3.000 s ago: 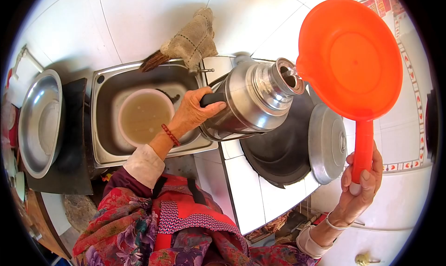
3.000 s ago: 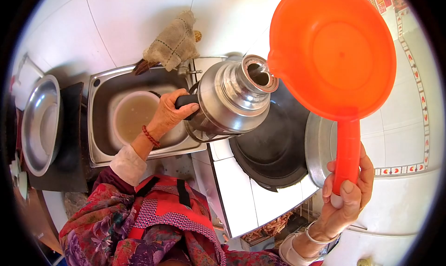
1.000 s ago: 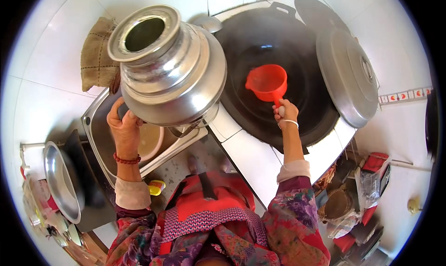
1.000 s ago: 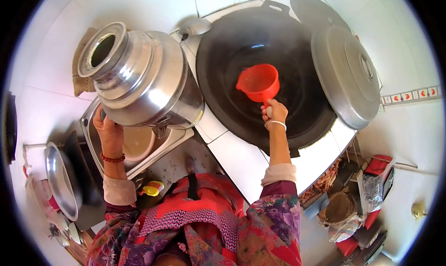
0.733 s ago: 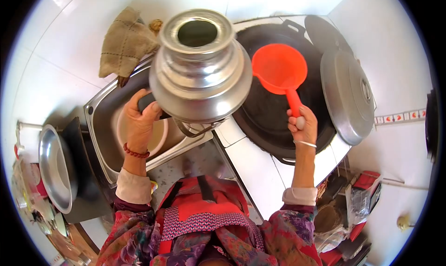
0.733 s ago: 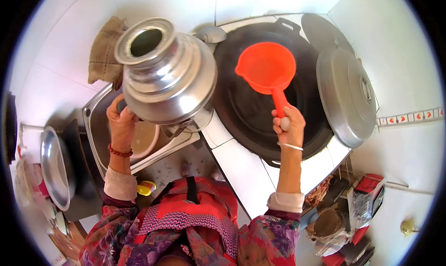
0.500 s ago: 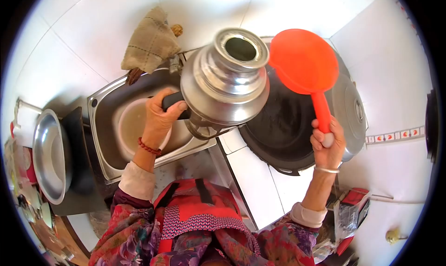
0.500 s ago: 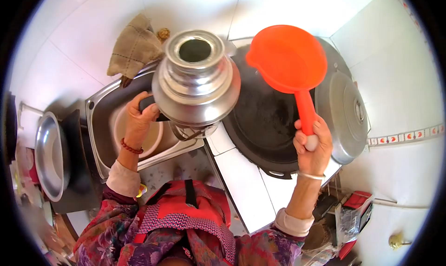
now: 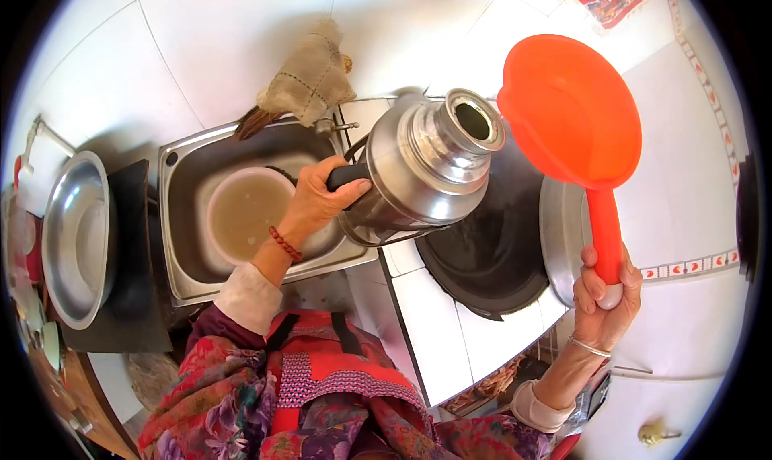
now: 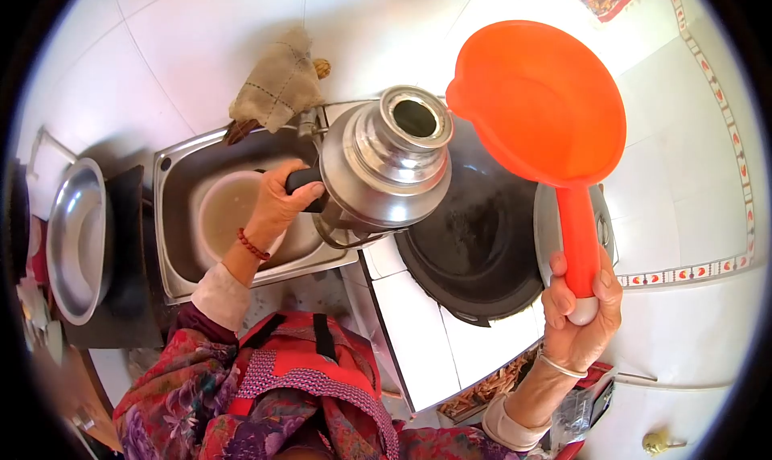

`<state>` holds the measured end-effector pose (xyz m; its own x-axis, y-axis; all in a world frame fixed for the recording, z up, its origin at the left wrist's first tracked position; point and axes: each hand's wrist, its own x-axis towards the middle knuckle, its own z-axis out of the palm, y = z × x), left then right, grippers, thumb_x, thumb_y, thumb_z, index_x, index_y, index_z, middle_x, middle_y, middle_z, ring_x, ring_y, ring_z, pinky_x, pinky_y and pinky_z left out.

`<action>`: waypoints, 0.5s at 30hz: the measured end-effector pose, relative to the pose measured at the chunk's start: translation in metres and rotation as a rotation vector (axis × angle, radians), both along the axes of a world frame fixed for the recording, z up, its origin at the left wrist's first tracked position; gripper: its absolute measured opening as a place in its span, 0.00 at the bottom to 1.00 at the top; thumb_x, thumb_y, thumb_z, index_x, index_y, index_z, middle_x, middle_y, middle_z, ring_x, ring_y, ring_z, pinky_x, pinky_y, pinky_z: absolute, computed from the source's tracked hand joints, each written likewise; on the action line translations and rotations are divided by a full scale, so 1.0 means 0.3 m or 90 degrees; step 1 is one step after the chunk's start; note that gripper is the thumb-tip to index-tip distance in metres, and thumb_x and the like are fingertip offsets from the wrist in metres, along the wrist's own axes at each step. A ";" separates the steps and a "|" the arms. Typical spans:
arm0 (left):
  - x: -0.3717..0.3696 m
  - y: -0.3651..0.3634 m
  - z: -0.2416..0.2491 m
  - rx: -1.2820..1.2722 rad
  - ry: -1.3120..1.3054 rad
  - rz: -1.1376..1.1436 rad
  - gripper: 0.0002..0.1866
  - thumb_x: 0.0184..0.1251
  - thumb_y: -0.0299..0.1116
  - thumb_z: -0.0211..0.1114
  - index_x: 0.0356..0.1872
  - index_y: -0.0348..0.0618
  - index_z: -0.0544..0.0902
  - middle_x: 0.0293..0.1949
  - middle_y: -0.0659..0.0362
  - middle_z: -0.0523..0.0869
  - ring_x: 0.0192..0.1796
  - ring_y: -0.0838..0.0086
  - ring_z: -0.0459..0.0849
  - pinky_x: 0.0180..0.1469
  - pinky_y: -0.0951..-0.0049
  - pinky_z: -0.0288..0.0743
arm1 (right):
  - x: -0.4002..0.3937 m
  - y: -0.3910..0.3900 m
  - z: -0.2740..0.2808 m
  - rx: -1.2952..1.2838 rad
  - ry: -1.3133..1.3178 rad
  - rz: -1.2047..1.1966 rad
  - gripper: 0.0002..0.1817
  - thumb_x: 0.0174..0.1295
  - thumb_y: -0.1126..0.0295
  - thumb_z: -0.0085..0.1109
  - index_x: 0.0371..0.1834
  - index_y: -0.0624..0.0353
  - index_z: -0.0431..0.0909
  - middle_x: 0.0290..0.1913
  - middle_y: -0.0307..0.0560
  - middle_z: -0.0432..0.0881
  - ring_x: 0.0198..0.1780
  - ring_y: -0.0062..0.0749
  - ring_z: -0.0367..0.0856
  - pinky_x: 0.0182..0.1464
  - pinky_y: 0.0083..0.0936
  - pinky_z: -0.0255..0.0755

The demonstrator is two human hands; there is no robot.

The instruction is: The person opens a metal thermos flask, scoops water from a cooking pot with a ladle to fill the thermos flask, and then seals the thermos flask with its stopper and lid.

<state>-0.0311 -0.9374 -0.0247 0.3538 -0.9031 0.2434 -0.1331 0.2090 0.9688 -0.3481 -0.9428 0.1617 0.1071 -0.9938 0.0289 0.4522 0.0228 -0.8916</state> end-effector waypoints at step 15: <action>0.006 0.009 0.018 0.032 -0.036 -0.014 0.14 0.50 0.37 0.68 0.21 0.40 0.73 0.17 0.67 0.67 0.23 0.85 0.63 0.24 0.81 0.59 | 0.049 0.043 0.040 -0.037 0.072 -0.022 0.27 0.55 0.66 0.52 0.53 0.74 0.60 0.32 0.63 0.71 0.15 0.23 0.66 0.10 0.11 0.57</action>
